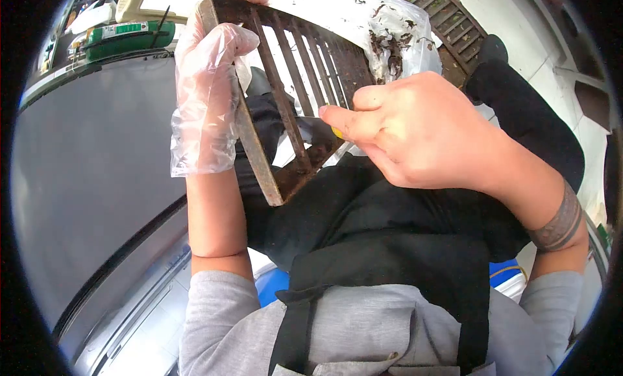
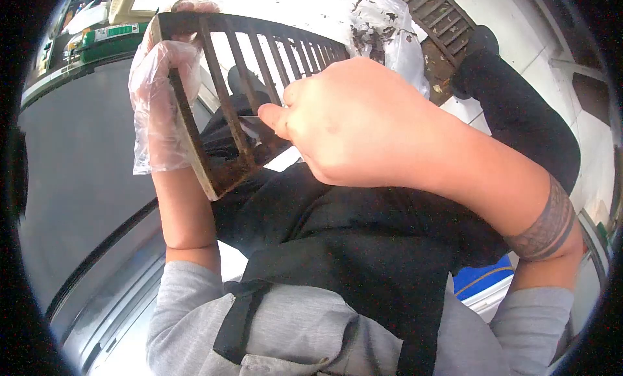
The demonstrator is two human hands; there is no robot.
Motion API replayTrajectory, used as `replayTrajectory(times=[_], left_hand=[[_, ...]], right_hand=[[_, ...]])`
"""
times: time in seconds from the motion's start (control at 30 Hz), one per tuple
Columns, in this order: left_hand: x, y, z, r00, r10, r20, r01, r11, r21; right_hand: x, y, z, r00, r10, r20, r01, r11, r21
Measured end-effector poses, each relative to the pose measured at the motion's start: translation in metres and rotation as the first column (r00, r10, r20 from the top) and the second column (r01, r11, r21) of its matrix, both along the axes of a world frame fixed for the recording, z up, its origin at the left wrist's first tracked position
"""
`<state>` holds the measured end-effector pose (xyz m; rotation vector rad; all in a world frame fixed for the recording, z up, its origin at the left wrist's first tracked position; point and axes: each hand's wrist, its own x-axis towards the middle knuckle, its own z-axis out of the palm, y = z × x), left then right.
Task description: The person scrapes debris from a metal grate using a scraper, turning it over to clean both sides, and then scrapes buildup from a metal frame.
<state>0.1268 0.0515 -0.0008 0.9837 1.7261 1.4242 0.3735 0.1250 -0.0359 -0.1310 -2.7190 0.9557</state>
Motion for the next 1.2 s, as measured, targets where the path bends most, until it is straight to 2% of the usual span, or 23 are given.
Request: replayTrajectory(times=[0.07,0.17,0.2,0.23,0.37,0.43,0.47,0.53,0.57,0.6,0.67,0.8,0.87,0.93,0.97,1.03,1.07,1.13,1.17,1.2], left_hand=[[0.0,0.0,0.0,1.0,0.006,-0.003,-0.006,1.0,0.005],[-0.008,-0.002,-0.009,1.0,0.016,0.009,-0.016,1.0,0.009],[-0.023,-0.002,-0.021,0.93,-0.159,-0.332,0.219,0.964,0.153],[-0.029,0.0,-0.025,0.718,-0.245,-0.652,0.474,0.857,0.201],[-0.025,-0.001,-0.018,0.677,-0.221,-0.702,0.455,0.875,0.163],[-0.018,0.001,-0.018,0.455,-0.069,-0.888,0.459,0.873,0.167],[-0.019,-0.003,-0.015,0.453,-0.07,-0.889,0.461,0.872,0.166],[-0.024,-0.013,-0.009,0.48,-0.117,-0.87,0.251,0.968,0.009],[-0.023,-0.012,-0.009,0.479,-0.119,-0.87,0.255,0.967,0.008],[-0.022,-0.01,-0.009,0.55,-0.117,-0.827,0.238,0.971,0.021],[-0.019,-0.009,-0.009,0.679,-0.106,-0.726,0.198,0.979,0.042],[-0.01,-0.006,-0.008,0.876,-0.069,-0.477,0.113,0.992,0.064],[-0.006,-0.004,-0.009,0.944,-0.049,-0.327,0.073,0.995,0.064],[-0.002,-0.003,-0.009,0.985,-0.024,-0.169,0.033,0.998,0.056],[-0.005,-0.003,-0.009,0.985,-0.028,-0.171,0.038,0.998,0.057],[-0.012,-0.005,-0.008,0.932,-0.058,-0.357,0.05,0.998,-0.032],[-0.011,-0.004,-0.009,0.932,-0.06,-0.357,0.053,0.998,-0.031],[-0.005,0.001,-0.009,0.967,-0.077,-0.243,0.105,0.989,0.104],[-0.007,0.0,-0.011,0.967,-0.077,-0.245,0.106,0.988,0.108],[-0.013,0.0,-0.011,0.988,-0.088,-0.124,0.099,0.992,0.079]], right_hand=[[0.002,0.002,-0.002,0.999,0.003,-0.035,-0.001,0.999,0.043],[0.005,0.002,-0.001,0.998,0.042,0.042,-0.039,0.997,-0.062],[0.004,-0.003,-0.002,0.999,0.028,0.015,-0.027,0.999,-0.035],[0.003,-0.006,-0.003,1.0,0.014,-0.015,-0.014,1.0,-0.008],[0.002,-0.005,0.0,0.999,0.043,0.016,-0.042,0.997,-0.061],[0.001,-0.001,-0.001,0.993,0.064,0.096,-0.047,0.984,-0.171],[-0.001,0.002,-0.003,0.994,0.062,0.094,-0.045,0.984,-0.17],[-0.004,0.013,-0.008,0.982,0.145,0.12,-0.082,0.902,-0.423],[-0.004,0.014,-0.014,0.98,0.136,0.145,-0.043,0.857,-0.514],[-0.004,0.014,-0.016,0.98,0.133,0.145,-0.04,0.858,-0.513],[-0.003,0.013,-0.019,0.984,0.129,0.12,-0.024,0.772,-0.635],[-0.005,0.015,-0.016,0.961,0.183,0.206,-0.003,0.754,-0.657],[-0.006,0.016,-0.017,0.946,0.215,0.241,0.036,0.671,-0.74],[-0.005,0.013,-0.029,0.957,0.208,0.201,0.018,0.652,-0.758],[-0.005,0.01,-0.036,0.967,0.2,0.159,-0.003,0.631,-0.776],[-0.004,0.004,-0.047,0.983,0.157,0.1,-0.025,0.645,-0.763],[-0.003,0.001,-0.053,0.992,0.12,0.04,-0.05,0.659,-0.75],[-0.003,-0.008,-0.059,0.995,0.096,-0.006,-0.069,0.668,-0.741],[-0.001,-0.012,-0.063,0.996,0.075,-0.053,-0.09,0.678,-0.73],[0.0,-0.012,-0.061,0.996,0.076,-0.053,-0.091,0.679,-0.729]])
